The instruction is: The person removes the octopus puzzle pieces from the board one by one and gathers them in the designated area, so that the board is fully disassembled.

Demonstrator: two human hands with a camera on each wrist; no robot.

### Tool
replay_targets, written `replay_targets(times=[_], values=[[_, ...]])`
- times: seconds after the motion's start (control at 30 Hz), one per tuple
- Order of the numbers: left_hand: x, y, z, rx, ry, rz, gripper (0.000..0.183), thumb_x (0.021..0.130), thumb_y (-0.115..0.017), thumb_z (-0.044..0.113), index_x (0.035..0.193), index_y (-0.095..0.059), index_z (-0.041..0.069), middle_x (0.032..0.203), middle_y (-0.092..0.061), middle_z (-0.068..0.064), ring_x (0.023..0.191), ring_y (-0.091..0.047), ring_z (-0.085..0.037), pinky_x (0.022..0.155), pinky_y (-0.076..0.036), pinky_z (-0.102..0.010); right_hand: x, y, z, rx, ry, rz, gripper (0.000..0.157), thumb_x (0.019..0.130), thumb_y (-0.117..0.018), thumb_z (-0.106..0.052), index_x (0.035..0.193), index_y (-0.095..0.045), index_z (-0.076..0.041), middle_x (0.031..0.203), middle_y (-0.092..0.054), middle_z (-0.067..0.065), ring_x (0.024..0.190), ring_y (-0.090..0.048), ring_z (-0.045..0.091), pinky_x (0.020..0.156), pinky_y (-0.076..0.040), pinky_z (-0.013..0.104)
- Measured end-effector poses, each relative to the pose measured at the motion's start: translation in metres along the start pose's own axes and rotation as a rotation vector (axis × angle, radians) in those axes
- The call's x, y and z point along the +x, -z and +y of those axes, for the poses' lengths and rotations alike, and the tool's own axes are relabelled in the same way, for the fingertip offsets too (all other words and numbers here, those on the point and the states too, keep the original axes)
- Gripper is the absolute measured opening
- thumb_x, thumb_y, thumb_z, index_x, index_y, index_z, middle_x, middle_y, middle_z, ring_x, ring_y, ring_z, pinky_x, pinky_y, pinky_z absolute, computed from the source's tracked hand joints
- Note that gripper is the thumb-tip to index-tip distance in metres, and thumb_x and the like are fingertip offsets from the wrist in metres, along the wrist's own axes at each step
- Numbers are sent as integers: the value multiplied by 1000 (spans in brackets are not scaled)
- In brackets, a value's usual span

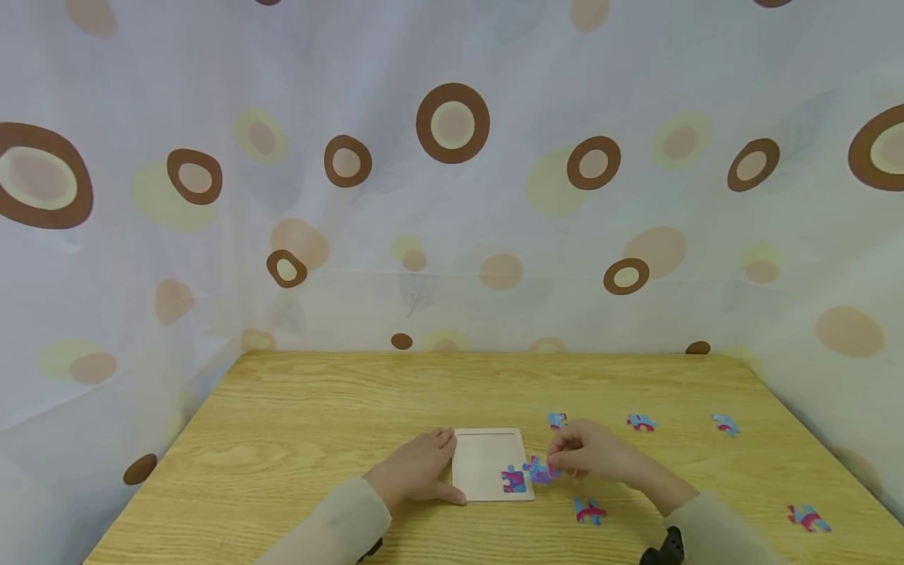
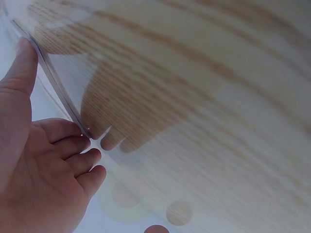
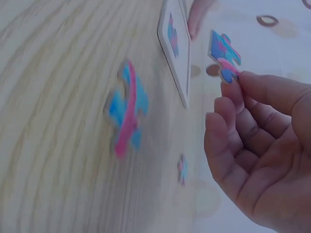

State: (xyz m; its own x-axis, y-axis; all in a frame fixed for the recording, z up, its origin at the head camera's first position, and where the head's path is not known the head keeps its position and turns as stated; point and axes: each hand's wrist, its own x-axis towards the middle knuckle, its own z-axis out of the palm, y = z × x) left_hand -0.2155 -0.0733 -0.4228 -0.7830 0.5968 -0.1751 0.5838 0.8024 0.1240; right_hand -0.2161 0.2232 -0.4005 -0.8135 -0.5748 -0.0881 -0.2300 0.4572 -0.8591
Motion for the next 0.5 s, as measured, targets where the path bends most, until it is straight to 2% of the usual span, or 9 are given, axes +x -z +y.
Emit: replay_targets(times=[0.3,0.43,0.5], values=[[0,0,-1,-1,-18,-8,89,80,-55,61,141,-35,0,145,-30,-13,133,-28,-25,107,-26,-34,-53,38,30,73,15,-113,16,93,-54,-9,85,-63,2,67,-56,3,56,-47,7,47,-45,26],[0,0,-1,5,-22,-1,89,79,-55,62,141,-35,0,145,-31,-13,133,-28,-25,106,-27,-34,-79,54,47,116,17,-148,18,94,-50,-7,85,-61,4,56,-45,16,47,-37,14,37,-33,29],[0,0,-1,3,-21,1,90,79,-55,62,141,-35,0,145,-31,-13,133,-28,-26,106,-27,-34,-92,62,56,150,9,-166,19,95,-48,-5,84,-60,7,56,-45,14,47,-35,13,37,-29,29]])
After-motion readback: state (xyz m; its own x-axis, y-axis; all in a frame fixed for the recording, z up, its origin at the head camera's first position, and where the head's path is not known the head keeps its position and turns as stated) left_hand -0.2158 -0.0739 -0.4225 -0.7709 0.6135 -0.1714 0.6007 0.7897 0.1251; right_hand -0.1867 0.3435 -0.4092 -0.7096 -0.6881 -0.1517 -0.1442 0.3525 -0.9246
